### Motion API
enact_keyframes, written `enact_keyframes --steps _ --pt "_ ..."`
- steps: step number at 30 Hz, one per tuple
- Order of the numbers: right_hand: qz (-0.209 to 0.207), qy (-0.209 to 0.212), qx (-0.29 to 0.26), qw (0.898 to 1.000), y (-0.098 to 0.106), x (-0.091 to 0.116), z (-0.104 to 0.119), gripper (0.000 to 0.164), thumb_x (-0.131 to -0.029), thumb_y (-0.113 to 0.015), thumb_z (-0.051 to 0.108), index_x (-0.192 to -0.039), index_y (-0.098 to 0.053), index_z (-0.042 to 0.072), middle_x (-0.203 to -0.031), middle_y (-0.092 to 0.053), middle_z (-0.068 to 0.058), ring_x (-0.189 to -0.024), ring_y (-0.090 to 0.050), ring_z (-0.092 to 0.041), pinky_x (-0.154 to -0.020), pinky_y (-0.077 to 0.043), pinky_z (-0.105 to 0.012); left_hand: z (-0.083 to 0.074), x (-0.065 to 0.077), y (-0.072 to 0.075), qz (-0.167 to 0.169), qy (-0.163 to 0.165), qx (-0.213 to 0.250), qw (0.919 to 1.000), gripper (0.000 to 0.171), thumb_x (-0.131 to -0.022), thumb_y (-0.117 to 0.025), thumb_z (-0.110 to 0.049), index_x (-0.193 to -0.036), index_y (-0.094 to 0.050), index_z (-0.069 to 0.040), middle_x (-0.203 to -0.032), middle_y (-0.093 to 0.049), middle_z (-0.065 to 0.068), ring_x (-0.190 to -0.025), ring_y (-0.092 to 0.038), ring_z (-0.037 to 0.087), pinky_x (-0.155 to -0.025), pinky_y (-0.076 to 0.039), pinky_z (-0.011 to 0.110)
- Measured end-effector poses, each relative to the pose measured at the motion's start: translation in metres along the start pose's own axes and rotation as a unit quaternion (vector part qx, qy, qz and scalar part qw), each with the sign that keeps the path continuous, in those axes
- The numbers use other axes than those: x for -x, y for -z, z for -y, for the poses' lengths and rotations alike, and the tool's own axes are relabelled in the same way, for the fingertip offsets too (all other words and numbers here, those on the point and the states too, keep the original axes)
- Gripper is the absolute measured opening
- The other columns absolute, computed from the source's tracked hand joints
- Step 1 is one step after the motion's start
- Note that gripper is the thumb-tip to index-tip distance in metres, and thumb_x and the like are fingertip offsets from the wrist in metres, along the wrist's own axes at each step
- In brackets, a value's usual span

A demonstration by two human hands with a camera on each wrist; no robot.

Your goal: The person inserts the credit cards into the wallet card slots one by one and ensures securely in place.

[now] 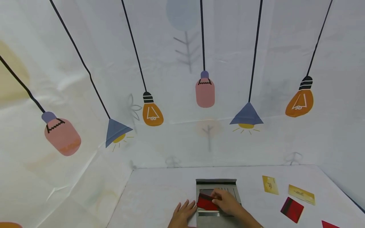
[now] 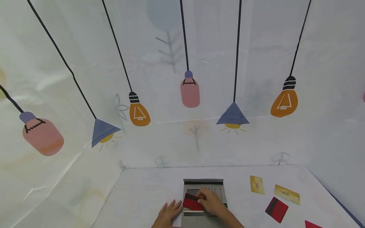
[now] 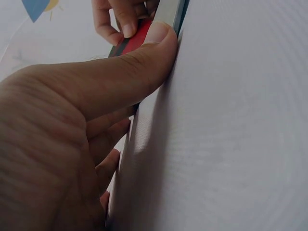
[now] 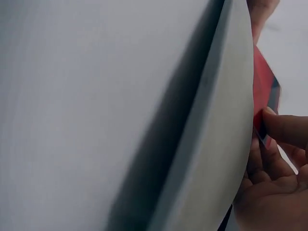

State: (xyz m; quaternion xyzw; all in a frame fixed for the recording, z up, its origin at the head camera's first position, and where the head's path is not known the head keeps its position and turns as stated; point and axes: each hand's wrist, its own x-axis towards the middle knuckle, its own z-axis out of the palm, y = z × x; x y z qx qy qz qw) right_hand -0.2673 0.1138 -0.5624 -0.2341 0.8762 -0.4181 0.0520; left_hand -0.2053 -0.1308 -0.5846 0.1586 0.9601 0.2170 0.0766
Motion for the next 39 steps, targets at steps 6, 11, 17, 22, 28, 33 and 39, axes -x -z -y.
enact_keyframes --steps 6,11,17,22,28,33,39 --pt "0.011 0.000 0.003 1.000 0.0041 0.0018 0.0005 0.007 -0.089 -0.061 0.022 -0.096 -0.062 0.019 -0.088 -0.064 0.008 -0.073 -0.052 -0.001 -0.059 -0.044 -0.021 0.0012 0.0002 -0.0006 -0.001 -0.002 -0.003 1.0000 0.093 -0.057 -0.052 -0.086 -0.134 -0.048 -0.034 -0.146 -0.041 -0.003 -0.138 -0.033 0.031 -0.110 -0.018 0.063" --pt "0.018 -0.013 0.000 1.000 0.0039 0.0021 0.0000 0.008 -0.090 -0.060 0.023 -0.096 -0.063 0.020 -0.088 -0.064 0.009 -0.070 -0.050 0.000 -0.057 -0.043 -0.021 0.0028 -0.0003 -0.0021 0.003 -0.008 -0.004 1.0000 0.094 -0.057 -0.052 -0.086 -0.135 -0.047 -0.034 -0.146 -0.040 -0.004 -0.138 -0.032 0.030 -0.110 -0.018 0.063" --pt "0.015 0.002 0.004 1.000 0.0034 0.0017 -0.0029 0.007 -0.089 -0.060 0.024 -0.095 -0.064 0.021 -0.087 -0.064 0.009 -0.069 -0.050 0.001 -0.056 -0.042 -0.020 0.0034 -0.0036 -0.0033 -0.001 -0.008 0.004 1.0000 0.093 -0.057 -0.054 -0.084 -0.134 -0.049 -0.032 -0.146 -0.041 -0.004 -0.138 -0.034 0.028 -0.110 -0.018 0.063" --pt "0.015 0.014 0.023 1.000 0.0027 -0.0007 -0.0039 0.008 -0.088 -0.062 0.024 -0.095 -0.066 0.020 -0.086 -0.064 0.011 -0.070 -0.049 0.002 -0.057 -0.042 -0.020 0.0037 -0.0046 -0.0028 -0.005 -0.006 0.014 0.9999 0.092 -0.057 -0.056 -0.082 -0.134 -0.049 -0.032 -0.145 -0.042 -0.005 -0.137 -0.035 0.027 -0.110 -0.019 0.063" --pt "0.031 0.008 0.017 0.999 0.0046 -0.0021 -0.0009 0.010 -0.088 -0.063 0.023 -0.095 -0.067 0.018 -0.088 -0.065 0.009 -0.073 -0.052 0.002 -0.059 -0.044 -0.021 0.0047 -0.0040 0.0010 -0.002 -0.017 0.012 0.9998 0.088 -0.060 -0.058 -0.078 -0.134 -0.050 -0.029 -0.144 -0.043 -0.003 -0.137 -0.035 0.028 -0.109 -0.021 0.062" --pt "0.019 0.039 0.027 0.999 0.0039 -0.0028 -0.0032 0.009 -0.088 -0.063 0.020 -0.094 -0.068 0.016 -0.090 -0.066 0.006 -0.078 -0.055 0.000 -0.062 -0.046 -0.022 0.0054 -0.0064 0.0012 -0.004 -0.020 0.009 0.9997 0.088 -0.060 -0.057 -0.078 -0.134 -0.049 -0.031 -0.143 -0.045 -0.006 -0.136 -0.037 0.028 -0.108 -0.023 0.063" --pt "0.003 0.076 0.054 0.996 0.0018 -0.0006 -0.0031 0.009 -0.086 -0.065 0.018 -0.094 -0.068 0.016 -0.086 -0.061 0.006 -0.077 -0.053 -0.003 -0.061 -0.045 -0.022 0.0087 -0.0030 -0.0018 -0.024 -0.046 0.009 0.9986 0.084 -0.065 -0.058 -0.073 -0.135 -0.049 -0.027 -0.143 -0.045 -0.002 -0.135 -0.038 0.030 -0.106 -0.025 0.063"
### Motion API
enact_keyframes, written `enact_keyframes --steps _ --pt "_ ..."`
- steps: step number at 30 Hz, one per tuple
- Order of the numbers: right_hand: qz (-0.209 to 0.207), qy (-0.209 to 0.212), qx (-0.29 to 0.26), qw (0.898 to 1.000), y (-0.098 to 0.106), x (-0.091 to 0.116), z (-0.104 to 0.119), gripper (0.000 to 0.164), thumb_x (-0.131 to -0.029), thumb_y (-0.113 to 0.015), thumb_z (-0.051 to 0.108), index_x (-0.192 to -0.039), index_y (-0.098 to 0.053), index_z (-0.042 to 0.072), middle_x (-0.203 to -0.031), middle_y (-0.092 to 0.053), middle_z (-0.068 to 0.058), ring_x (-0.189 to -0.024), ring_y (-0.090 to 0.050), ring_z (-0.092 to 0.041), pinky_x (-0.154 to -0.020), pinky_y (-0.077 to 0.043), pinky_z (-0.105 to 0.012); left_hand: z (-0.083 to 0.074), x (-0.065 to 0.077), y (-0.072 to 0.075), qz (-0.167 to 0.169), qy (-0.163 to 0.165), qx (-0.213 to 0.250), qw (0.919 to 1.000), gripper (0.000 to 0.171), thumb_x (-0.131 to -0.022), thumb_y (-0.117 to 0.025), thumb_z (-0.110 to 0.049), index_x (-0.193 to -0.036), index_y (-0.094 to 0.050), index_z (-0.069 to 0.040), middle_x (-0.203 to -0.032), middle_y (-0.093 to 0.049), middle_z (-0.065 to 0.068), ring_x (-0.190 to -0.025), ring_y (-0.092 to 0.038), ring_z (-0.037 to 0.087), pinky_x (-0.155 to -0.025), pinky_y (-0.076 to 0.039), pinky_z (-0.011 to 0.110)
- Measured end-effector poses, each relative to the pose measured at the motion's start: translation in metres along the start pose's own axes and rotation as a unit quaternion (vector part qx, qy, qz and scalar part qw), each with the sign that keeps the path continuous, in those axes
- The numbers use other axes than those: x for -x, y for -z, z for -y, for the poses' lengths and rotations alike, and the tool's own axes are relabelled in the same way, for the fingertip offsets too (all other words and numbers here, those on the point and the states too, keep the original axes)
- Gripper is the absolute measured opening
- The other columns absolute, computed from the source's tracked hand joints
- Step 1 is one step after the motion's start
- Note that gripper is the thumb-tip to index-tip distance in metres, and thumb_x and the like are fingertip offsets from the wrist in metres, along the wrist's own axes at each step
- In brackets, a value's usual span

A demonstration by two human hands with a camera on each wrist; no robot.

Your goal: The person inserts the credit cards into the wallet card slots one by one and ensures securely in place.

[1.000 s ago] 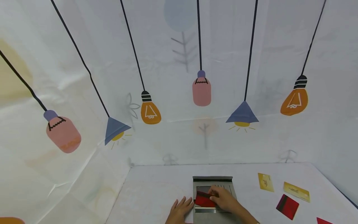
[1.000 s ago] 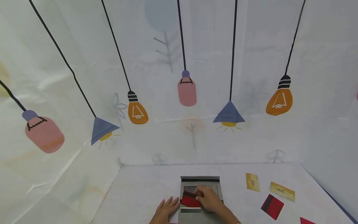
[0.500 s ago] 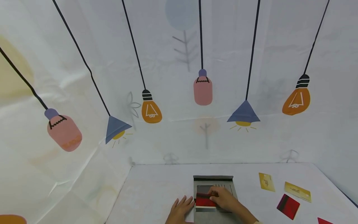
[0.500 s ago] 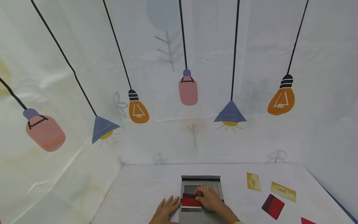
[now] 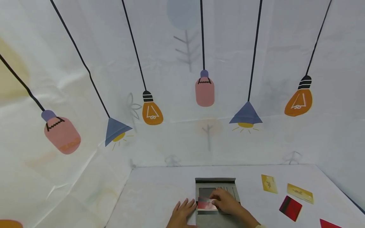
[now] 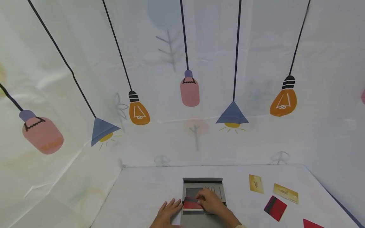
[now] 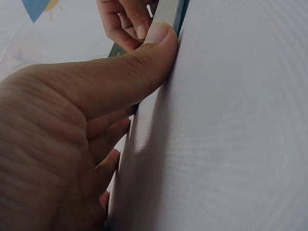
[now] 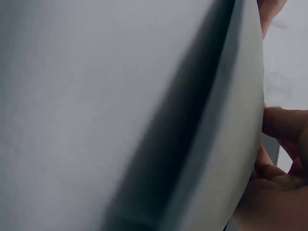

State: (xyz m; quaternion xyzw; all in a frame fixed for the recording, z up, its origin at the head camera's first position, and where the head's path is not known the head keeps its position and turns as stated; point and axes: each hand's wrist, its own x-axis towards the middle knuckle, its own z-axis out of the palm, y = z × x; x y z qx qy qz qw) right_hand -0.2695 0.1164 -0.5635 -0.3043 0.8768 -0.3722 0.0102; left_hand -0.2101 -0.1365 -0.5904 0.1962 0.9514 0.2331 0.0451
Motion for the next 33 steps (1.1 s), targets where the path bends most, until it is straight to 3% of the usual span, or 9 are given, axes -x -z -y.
enact_keyframes --steps 6,17,25,33 --pt "0.022 -0.012 -0.024 0.999 -0.0022 0.0002 0.0028 0.017 -0.089 -0.061 0.016 -0.104 -0.068 0.017 -0.089 -0.060 0.006 -0.074 -0.047 0.002 -0.059 -0.041 -0.019 0.0026 0.0022 -0.0019 -0.001 -0.010 0.002 0.9999 0.082 -0.069 -0.056 -0.072 -0.136 -0.049 -0.024 -0.143 -0.045 0.000 -0.135 -0.038 0.031 -0.105 -0.026 0.064" --pt "0.054 -0.043 -0.033 0.997 -0.0024 -0.0013 0.0030 0.020 -0.087 -0.061 0.013 -0.104 -0.067 0.021 -0.092 -0.058 0.006 -0.076 -0.050 0.000 -0.059 -0.042 -0.021 0.0004 0.0029 -0.0007 -0.002 -0.013 -0.002 0.9999 0.082 -0.070 -0.055 -0.072 -0.137 -0.047 -0.025 -0.143 -0.045 0.000 -0.135 -0.038 0.031 -0.105 -0.026 0.063" --pt "0.090 -0.032 -0.074 0.993 0.0000 -0.0026 0.0066 0.019 -0.086 -0.063 0.009 -0.103 -0.069 0.016 -0.084 -0.062 0.003 -0.067 -0.053 0.001 -0.056 -0.045 -0.019 0.0002 -0.0002 -0.0006 0.004 0.008 0.015 0.9999 0.084 -0.067 -0.059 -0.072 -0.135 -0.050 -0.023 -0.144 -0.044 0.000 -0.136 -0.036 0.030 -0.107 -0.023 0.063" --pt "0.095 -0.037 -0.078 0.992 0.0004 -0.0017 0.0066 0.019 -0.086 -0.062 0.009 -0.103 -0.069 0.016 -0.084 -0.061 0.003 -0.066 -0.051 0.001 -0.056 -0.044 -0.019 0.0005 0.0002 -0.0012 -0.008 -0.005 0.002 1.0000 0.084 -0.068 -0.056 -0.073 -0.135 -0.050 -0.023 -0.143 -0.045 0.001 -0.134 -0.038 0.031 -0.106 -0.025 0.063"
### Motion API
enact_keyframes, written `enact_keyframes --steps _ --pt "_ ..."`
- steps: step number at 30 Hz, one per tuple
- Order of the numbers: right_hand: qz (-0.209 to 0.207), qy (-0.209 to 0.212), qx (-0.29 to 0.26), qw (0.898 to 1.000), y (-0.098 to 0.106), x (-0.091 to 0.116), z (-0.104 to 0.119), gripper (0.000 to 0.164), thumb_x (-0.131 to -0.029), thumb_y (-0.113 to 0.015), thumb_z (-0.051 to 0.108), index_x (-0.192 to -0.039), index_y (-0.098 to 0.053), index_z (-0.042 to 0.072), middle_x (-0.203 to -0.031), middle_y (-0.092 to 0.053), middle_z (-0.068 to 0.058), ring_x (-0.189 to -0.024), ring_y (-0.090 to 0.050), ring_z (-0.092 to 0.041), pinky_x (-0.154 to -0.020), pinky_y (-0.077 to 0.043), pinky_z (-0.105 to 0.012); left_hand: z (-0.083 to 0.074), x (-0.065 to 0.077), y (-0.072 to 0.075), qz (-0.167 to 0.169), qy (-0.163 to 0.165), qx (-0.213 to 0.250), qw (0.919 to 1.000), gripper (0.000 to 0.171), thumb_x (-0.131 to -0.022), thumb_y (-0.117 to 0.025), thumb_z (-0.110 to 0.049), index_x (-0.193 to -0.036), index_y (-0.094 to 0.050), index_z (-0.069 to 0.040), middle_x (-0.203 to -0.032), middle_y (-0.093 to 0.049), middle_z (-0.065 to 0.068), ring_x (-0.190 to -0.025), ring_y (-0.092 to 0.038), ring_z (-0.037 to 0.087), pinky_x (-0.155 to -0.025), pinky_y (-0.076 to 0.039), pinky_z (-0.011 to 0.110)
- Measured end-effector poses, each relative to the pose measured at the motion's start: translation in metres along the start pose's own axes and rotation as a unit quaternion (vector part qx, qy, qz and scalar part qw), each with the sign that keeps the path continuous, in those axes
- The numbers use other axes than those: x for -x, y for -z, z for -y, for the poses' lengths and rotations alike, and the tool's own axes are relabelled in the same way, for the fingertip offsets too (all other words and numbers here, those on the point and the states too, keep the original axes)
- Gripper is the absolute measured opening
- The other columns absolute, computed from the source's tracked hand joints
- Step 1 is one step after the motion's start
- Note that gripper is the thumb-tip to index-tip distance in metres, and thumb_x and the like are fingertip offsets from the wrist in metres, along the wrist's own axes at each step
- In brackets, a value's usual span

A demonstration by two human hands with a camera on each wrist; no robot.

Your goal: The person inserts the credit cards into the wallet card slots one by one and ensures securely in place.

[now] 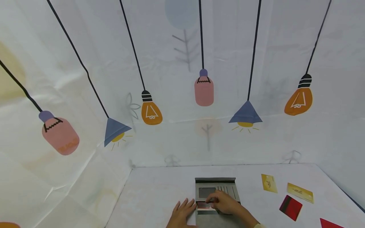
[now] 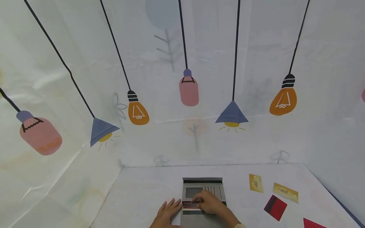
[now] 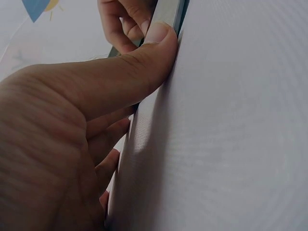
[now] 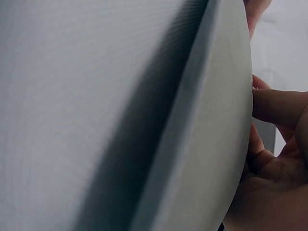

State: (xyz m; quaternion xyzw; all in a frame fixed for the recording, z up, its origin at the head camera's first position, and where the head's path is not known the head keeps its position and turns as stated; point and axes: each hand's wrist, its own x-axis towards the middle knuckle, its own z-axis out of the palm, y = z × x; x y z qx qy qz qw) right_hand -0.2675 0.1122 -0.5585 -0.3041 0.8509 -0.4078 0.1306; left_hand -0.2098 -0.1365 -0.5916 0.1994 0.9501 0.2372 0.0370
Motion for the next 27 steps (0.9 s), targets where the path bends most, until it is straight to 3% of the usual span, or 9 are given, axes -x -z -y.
enact_keyframes --steps 5,12,17,27 --pt "0.005 -0.006 -0.023 1.000 -0.0009 0.0014 -0.0003 0.018 -0.086 -0.062 0.009 -0.101 -0.069 0.014 -0.084 -0.062 0.002 -0.066 -0.052 0.000 -0.055 -0.045 -0.020 -0.0004 0.0019 0.0001 0.002 0.001 0.011 0.9999 0.083 -0.069 -0.054 -0.073 -0.135 -0.049 -0.023 -0.144 -0.044 0.000 -0.135 -0.037 0.032 -0.106 -0.025 0.063" --pt "-0.005 0.004 -0.017 1.000 0.0001 0.0009 -0.0033 0.015 -0.085 -0.062 0.009 -0.096 -0.071 0.014 -0.086 -0.062 0.002 -0.070 -0.052 0.001 -0.056 -0.045 -0.019 0.0007 -0.0009 0.0002 0.003 -0.002 -0.003 1.0000 0.085 -0.066 -0.056 -0.074 -0.135 -0.050 -0.025 -0.143 -0.046 -0.002 -0.135 -0.038 0.029 -0.107 -0.025 0.061" --pt "-0.019 0.007 -0.016 1.000 0.0007 0.0008 -0.0042 0.009 -0.084 -0.064 0.010 -0.089 -0.071 0.015 -0.080 -0.061 0.005 -0.068 -0.048 0.001 -0.055 -0.042 -0.019 -0.0002 -0.0025 0.0005 0.004 0.001 0.015 0.9999 0.086 -0.063 -0.060 -0.072 -0.134 -0.050 -0.025 -0.142 -0.046 -0.002 -0.135 -0.038 0.029 -0.107 -0.023 0.062" --pt "-0.025 0.011 -0.006 1.000 -0.0004 0.0016 -0.0038 0.011 -0.083 -0.064 0.009 -0.085 -0.071 0.016 -0.080 -0.060 0.006 -0.069 -0.047 0.002 -0.056 -0.041 -0.018 0.0028 -0.0030 0.0018 0.014 -0.016 -0.022 0.9995 0.084 -0.066 -0.055 -0.074 -0.136 -0.048 -0.027 -0.144 -0.043 -0.003 -0.136 -0.036 0.026 -0.109 -0.024 0.058"
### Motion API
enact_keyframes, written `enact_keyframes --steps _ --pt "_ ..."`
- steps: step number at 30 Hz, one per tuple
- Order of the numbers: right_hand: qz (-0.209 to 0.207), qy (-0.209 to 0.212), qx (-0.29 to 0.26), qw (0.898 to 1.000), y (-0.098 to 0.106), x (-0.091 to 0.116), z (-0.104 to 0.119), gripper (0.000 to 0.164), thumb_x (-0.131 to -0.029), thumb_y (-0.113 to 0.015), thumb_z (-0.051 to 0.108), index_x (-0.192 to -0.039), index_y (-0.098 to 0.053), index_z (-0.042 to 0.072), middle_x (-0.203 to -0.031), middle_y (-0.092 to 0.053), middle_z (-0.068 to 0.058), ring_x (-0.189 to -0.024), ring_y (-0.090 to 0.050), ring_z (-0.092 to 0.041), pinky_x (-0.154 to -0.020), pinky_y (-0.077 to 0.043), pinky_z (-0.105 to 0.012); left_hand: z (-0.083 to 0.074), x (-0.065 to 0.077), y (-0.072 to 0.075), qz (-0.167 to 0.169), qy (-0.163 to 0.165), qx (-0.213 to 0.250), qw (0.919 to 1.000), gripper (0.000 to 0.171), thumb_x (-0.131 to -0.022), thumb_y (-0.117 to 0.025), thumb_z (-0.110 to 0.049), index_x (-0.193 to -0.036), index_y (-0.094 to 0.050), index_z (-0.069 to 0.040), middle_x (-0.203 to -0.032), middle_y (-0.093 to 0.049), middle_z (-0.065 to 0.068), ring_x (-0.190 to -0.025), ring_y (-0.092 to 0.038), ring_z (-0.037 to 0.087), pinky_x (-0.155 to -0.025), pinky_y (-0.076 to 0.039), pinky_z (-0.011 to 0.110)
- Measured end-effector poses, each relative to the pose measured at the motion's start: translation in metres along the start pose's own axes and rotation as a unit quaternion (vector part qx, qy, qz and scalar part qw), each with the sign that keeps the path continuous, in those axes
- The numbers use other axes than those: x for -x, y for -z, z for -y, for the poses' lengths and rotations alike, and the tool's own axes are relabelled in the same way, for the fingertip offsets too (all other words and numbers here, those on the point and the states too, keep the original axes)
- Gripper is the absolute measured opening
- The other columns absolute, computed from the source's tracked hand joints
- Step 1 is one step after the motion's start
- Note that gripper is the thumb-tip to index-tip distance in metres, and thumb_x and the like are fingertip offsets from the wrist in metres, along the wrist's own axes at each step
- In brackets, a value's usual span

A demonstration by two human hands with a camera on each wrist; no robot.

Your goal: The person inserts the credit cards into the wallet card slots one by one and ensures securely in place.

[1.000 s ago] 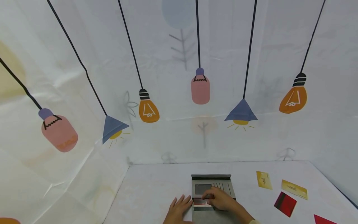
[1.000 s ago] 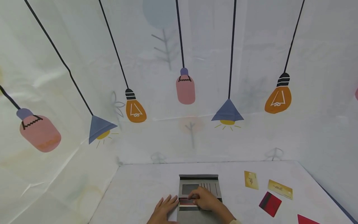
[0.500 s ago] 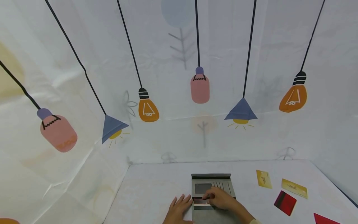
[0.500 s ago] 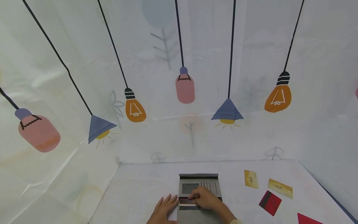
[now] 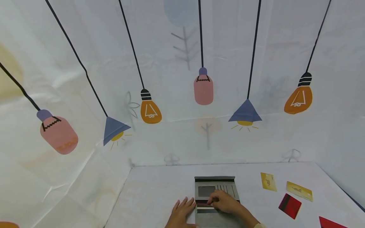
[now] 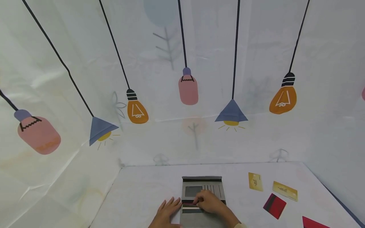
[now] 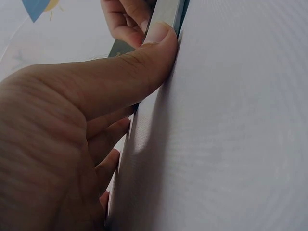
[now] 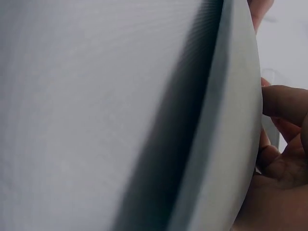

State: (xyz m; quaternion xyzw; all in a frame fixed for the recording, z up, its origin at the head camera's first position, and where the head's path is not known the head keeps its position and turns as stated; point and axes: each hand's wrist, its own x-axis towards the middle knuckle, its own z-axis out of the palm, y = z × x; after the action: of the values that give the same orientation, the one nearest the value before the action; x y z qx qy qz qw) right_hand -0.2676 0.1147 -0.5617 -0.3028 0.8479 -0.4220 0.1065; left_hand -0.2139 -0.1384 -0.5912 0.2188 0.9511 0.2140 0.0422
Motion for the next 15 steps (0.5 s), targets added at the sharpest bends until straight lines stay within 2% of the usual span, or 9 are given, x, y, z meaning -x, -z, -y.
enact_keyframes --steps 7,12,15 --pt "0.003 0.013 -0.001 1.000 0.0002 -0.0005 -0.0004 0.013 -0.084 -0.062 0.007 -0.087 -0.071 0.016 -0.081 -0.062 0.004 -0.069 -0.048 0.002 -0.055 -0.043 -0.018 0.0006 -0.0014 0.0017 0.001 -0.001 0.010 0.9999 0.084 -0.066 -0.054 -0.075 -0.136 -0.048 -0.028 -0.145 -0.043 -0.003 -0.136 -0.036 0.027 -0.109 -0.023 0.058" --pt "0.006 0.010 -0.003 1.000 -0.0002 -0.0004 -0.0017 0.013 -0.084 -0.063 0.007 -0.089 -0.071 0.016 -0.081 -0.062 0.004 -0.067 -0.048 0.002 -0.055 -0.043 -0.018 0.0021 -0.0023 0.0007 -0.006 -0.007 -0.003 1.0000 0.084 -0.067 -0.054 -0.074 -0.135 -0.048 -0.027 -0.144 -0.043 -0.002 -0.136 -0.037 0.027 -0.108 -0.024 0.058" --pt "0.004 0.015 0.001 1.000 -0.0012 -0.0006 -0.0025 0.014 -0.084 -0.063 0.007 -0.089 -0.071 0.017 -0.081 -0.062 0.004 -0.067 -0.048 0.002 -0.055 -0.042 -0.018 0.0008 -0.0022 -0.0006 -0.003 0.008 0.014 0.9999 0.084 -0.065 -0.057 -0.074 -0.134 -0.050 -0.026 -0.143 -0.045 -0.002 -0.135 -0.038 0.029 -0.108 -0.024 0.060"
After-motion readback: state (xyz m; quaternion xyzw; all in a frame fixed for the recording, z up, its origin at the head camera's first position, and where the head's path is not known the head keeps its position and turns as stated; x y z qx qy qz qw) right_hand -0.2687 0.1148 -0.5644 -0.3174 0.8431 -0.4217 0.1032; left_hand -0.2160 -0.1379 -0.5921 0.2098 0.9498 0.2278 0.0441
